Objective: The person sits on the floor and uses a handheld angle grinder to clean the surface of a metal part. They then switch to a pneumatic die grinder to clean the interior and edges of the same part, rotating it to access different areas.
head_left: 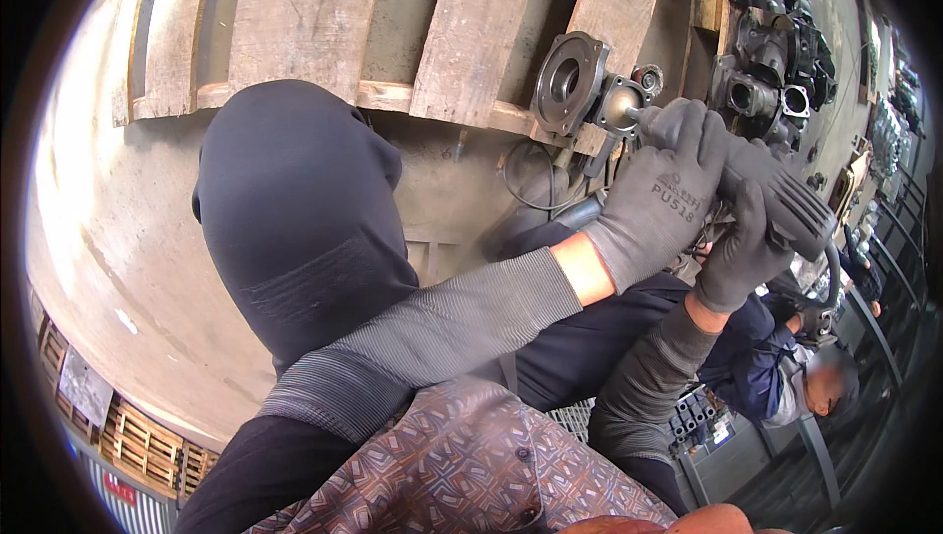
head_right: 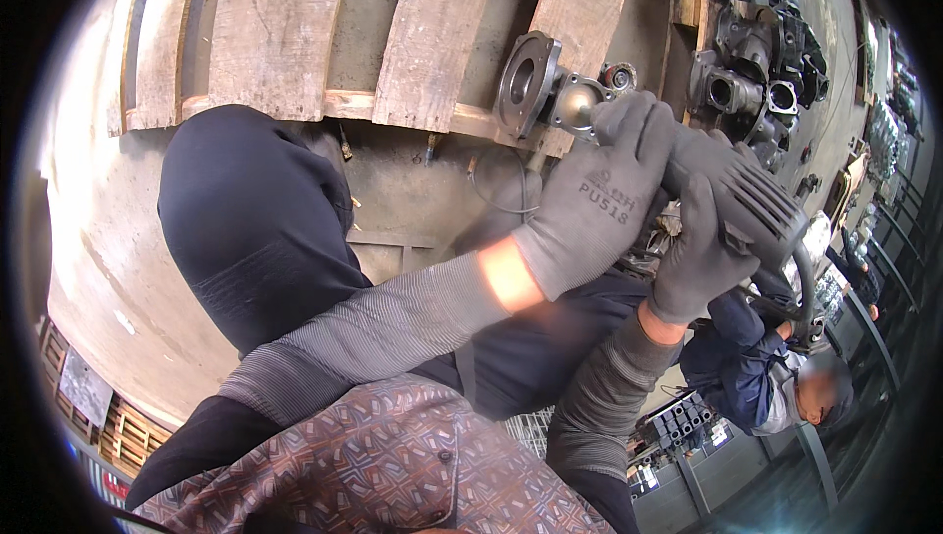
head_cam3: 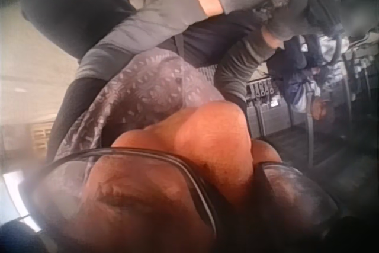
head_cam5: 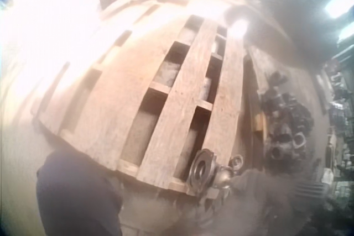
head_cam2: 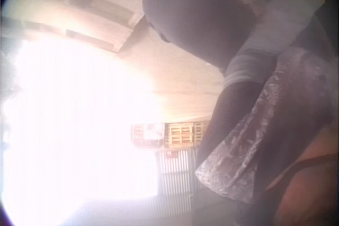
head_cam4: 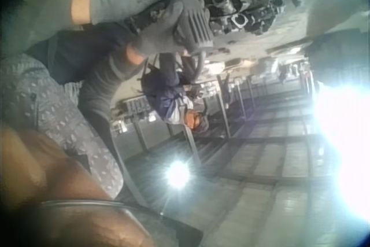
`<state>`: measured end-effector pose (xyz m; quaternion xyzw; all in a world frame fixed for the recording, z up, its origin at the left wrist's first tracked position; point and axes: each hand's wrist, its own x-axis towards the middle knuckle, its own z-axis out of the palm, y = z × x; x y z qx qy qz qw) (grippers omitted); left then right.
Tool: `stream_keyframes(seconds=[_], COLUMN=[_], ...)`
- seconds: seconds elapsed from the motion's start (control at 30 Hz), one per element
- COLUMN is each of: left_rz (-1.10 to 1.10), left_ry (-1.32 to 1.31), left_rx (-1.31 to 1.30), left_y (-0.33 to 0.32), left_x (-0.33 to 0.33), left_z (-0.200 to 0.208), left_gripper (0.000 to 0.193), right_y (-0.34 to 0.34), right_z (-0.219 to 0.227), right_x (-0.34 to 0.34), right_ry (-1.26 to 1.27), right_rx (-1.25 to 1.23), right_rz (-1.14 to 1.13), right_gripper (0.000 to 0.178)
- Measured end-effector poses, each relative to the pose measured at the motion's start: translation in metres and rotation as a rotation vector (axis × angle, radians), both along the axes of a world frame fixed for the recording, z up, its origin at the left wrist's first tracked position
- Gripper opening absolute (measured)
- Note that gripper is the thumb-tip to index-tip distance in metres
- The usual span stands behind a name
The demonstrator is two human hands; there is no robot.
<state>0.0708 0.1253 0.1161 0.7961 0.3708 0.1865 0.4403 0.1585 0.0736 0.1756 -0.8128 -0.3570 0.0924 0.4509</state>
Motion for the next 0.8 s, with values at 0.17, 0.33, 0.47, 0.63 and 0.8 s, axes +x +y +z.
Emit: stream_keyframes(seconds=[0.17, 0.33, 0.47, 0.63, 0.8], left_rz=[-0.016, 0.031, -0.028, 0.009, -0.057], left_ry=[-0.031, -0.062, 0.025, -0.009, 0.046], left_rx=[-0.102, -0.030, -0.097, 0.023, -0.145], left_y=[0.006, 0.003, 0.007, 0.011, 0.013], left_x=[-0.004, -0.002, -0.001, 0.001, 0.000], left_z=[-0.010, -0.014, -0.017, -0.013, -0.013], left_gripper=[0.068, 0.064, 0.061, 0.060, 0.059], right_y=[0.004, 0.004, 0.008, 0.005, 0.006], right_z=[-0.007, -0.008, -0.018, -0.016, -0.013], right_x=[-0.007, -0.008, -0.005, -0.001, -0.003], right_ry=[-0.024, 0.013, -0.001, 0.101, -0.091], right_rx=[-0.030, 0.058, -0.040, 0.102, 0.012], right_rz=[0.012, -0.011, 0.047, 0.024, 0.068], right_gripper=[0.056, 0.062, 0.063, 0.062, 0.055])
